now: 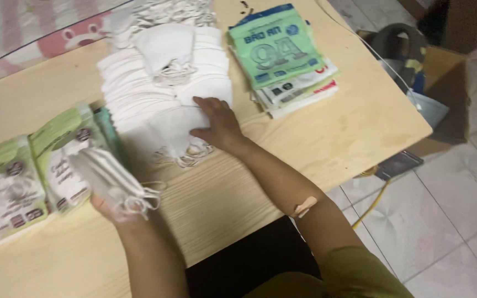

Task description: Packaging individual face masks into plastic bags by hand

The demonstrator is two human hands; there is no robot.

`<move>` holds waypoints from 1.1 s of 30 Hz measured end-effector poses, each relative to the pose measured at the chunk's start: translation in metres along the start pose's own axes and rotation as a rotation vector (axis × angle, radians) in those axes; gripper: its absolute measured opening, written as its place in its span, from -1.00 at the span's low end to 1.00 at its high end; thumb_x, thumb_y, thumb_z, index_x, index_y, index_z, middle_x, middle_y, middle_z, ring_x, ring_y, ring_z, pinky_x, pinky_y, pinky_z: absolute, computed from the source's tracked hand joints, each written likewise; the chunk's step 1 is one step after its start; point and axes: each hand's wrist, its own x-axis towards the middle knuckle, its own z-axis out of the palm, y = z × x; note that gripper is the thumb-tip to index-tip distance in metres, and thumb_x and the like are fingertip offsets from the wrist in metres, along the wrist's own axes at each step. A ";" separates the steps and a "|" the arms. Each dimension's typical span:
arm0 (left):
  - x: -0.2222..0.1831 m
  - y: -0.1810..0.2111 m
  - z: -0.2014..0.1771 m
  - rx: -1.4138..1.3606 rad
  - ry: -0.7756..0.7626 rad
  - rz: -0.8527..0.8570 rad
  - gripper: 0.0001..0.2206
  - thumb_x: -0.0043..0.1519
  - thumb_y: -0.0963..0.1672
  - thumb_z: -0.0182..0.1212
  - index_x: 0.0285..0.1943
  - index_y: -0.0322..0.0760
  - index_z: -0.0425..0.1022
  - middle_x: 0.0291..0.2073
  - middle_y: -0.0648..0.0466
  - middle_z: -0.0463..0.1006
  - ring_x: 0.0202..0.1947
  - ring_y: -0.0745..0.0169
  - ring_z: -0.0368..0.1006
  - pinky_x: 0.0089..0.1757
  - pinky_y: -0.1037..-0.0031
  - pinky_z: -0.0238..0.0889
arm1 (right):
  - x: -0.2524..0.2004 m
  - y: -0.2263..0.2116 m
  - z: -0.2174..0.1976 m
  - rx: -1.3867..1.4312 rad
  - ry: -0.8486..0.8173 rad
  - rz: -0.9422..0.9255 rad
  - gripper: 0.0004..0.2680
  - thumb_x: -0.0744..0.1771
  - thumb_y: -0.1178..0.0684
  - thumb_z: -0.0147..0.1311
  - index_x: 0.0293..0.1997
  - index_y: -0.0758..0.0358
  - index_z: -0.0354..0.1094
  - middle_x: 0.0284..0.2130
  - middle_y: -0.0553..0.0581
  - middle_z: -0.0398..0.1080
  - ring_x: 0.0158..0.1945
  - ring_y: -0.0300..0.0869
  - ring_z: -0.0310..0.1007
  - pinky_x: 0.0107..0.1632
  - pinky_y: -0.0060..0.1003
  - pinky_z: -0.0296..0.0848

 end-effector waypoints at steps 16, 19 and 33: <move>-0.033 -0.015 0.073 0.196 -0.051 -0.059 -0.73 0.36 -0.11 0.09 0.22 -0.19 0.44 0.02 -0.12 0.63 -0.03 0.15 0.62 0.09 0.22 0.51 | 0.016 0.008 -0.041 -0.247 0.127 0.103 -0.68 0.21 -0.11 0.38 0.01 0.09 0.52 -0.16 0.14 0.47 0.01 0.09 0.46 0.05 -0.01 0.48; -0.039 -0.032 0.079 0.323 -0.020 -0.087 -0.74 0.38 -0.14 0.06 0.23 -0.32 0.40 -0.06 -0.18 0.62 -0.12 0.09 0.63 0.02 0.18 0.53 | 0.017 0.021 -0.035 -0.334 0.244 0.089 -0.51 0.22 -0.07 0.42 0.25 0.04 0.32 -0.05 0.12 0.42 0.08 0.08 0.43 0.14 0.01 0.40; -0.030 -0.049 0.077 0.599 -0.042 -0.130 -0.77 0.40 -0.14 0.13 0.17 -0.31 0.53 -0.24 -0.08 0.64 -0.30 0.28 0.59 -0.21 0.37 0.56 | 0.008 0.023 -0.036 -0.486 0.752 -0.505 -0.81 0.37 0.03 0.23 0.10 -0.02 0.50 0.04 0.10 0.49 0.03 -0.01 0.53 0.00 -0.16 0.45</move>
